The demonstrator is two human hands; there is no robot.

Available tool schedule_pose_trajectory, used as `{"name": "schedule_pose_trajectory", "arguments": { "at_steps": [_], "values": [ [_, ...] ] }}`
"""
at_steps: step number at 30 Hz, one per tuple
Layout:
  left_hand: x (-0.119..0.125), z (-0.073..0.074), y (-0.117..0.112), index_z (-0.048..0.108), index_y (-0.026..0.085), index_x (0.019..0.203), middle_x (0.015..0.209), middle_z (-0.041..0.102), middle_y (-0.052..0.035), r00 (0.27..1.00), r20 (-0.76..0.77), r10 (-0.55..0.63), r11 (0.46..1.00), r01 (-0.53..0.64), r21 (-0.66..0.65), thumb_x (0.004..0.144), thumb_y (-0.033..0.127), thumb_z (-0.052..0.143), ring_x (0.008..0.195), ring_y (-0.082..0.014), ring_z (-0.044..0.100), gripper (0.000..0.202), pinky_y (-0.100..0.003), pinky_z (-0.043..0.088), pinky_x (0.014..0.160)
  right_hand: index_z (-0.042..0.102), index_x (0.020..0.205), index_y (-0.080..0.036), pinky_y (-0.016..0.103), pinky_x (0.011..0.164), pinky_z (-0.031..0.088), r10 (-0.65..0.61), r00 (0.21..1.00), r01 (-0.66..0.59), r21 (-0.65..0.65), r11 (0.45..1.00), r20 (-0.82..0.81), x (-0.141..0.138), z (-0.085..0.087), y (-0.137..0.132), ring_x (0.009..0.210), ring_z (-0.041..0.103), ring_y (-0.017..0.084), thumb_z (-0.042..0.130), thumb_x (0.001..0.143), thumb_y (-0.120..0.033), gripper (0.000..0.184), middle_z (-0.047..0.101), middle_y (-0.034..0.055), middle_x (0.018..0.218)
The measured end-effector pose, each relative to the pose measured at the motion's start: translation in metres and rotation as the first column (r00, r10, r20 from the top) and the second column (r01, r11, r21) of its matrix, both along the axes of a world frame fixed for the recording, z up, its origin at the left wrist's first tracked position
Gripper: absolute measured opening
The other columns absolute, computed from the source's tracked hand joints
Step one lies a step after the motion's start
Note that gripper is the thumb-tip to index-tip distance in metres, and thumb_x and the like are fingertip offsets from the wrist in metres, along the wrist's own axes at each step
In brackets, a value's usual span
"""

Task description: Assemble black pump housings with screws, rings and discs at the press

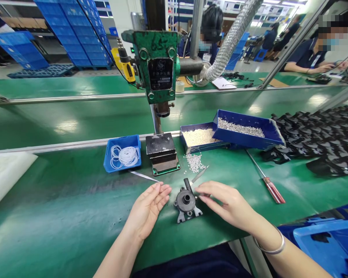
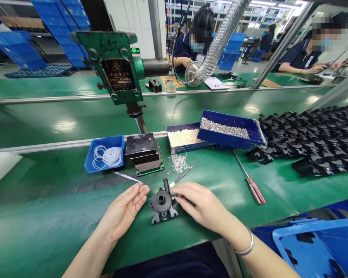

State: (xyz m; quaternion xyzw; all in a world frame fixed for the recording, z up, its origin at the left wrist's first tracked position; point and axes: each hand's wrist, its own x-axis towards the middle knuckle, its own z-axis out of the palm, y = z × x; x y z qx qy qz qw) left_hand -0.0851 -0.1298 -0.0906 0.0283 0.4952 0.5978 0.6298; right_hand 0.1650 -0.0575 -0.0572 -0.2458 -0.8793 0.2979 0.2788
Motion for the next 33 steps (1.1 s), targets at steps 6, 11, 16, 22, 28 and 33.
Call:
{"name": "schedule_pose_trajectory", "arguments": {
  "at_steps": [6, 11, 16, 22, 28, 33],
  "values": [
    [0.004, 0.004, -0.003, 0.068, 0.013, 0.09, 0.077, 0.06, 0.001, 0.999, 0.01, -0.05, 0.995, 0.049, 0.081, 0.079, 0.018, 0.08, 0.065, -0.0057, 0.059, 0.017, -0.014, 0.051, 0.056, 0.065, 0.118, -0.024, 0.034, 0.093, 0.055, 0.011, 1.0, -0.011, 0.03, 0.999, -0.01, 0.005, -0.01, 0.002, 0.108, 0.064, 0.018, 0.048, 0.095, -0.006, 0.034, 0.067, 0.007, 0.117],
    [0.009, 0.006, -0.007, 0.064, 0.014, 0.081, 0.088, 0.064, -0.003, 0.996, -0.047, -0.078, 0.997, 0.079, 0.023, 0.073, 0.028, 0.086, 0.079, -0.0093, 0.062, 0.027, -0.016, 0.052, 0.064, 0.066, 0.113, -0.022, 0.033, 0.089, 0.057, -0.003, 0.998, 0.009, 0.092, 0.996, -0.062, 0.004, -0.02, 0.002, 0.105, 0.065, 0.018, 0.046, 0.093, -0.003, 0.034, 0.067, 0.0087, 0.114],
    [0.016, 0.005, -0.015, 0.06, 0.016, 0.072, 0.065, 0.042, 0.0077, 0.945, -0.295, -0.141, 0.985, 0.162, 0.049, 0.075, 0.034, 0.083, 0.052, -0.0029, 0.033, 0.03, -0.015, 0.03, 0.047, 0.068, 0.105, -0.021, 0.032, 0.079, 0.058, -0.097, 0.978, 0.11, 0.064, 0.992, -0.183, 0.002, -0.03, 0.003, 0.093, 0.067, 0.018, 0.046, 0.093, -0.002, 0.031, 0.068, 0.0082, 0.104],
    [0.019, 0.009, -0.025, 0.072, 0.02, 0.074, 0.068, 0.04, 0.0049, 0.537, -0.83, -0.149, 0.957, 0.291, 0.016, 0.081, 0.034, 0.077, 0.065, -0.0091, 0.046, 0.017, -0.021, 0.038, 0.064, 0.068, 0.102, -0.019, 0.029, 0.075, 0.057, -0.119, 0.969, 0.133, 0.05, 0.99, -0.218, 0.001, -0.039, 0.006, 0.089, 0.067, 0.016, 0.047, 0.092, 0.0, 0.03, 0.067, 0.0083, 0.103],
    [0.016, 0.012, -0.031, 0.075, 0.018, 0.102, 0.062, 0.042, 0.0047, -0.1, -0.978, 0.184, 0.837, 0.537, 0.103, 0.09, 0.013, 0.065, 0.056, -0.0096, 0.043, 0.017, -0.023, 0.034, 0.053, 0.068, 0.099, -0.017, 0.029, 0.079, 0.056, -0.13, 0.962, 0.145, 0.046, 0.988, -0.24, 0.002, -0.043, 0.006, 0.093, 0.066, 0.016, 0.048, 0.092, 0.0, 0.028, 0.067, 0.0083, 0.101],
    [0.015, 0.01, -0.034, 0.072, 0.012, 0.11, 0.063, 0.045, 0.0038, -0.26, -0.909, 0.325, 0.797, 0.593, 0.115, 0.087, 0.003, 0.064, 0.055, -0.0098, 0.042, 0.026, -0.023, 0.035, 0.052, 0.068, 0.1, -0.017, 0.028, 0.081, 0.055, -0.129, 0.962, 0.142, 0.036, 0.989, -0.243, 0.003, -0.048, 0.006, 0.094, 0.066, 0.015, 0.049, 0.092, 0.0, 0.027, 0.067, 0.0083, 0.103]
  ]
}}
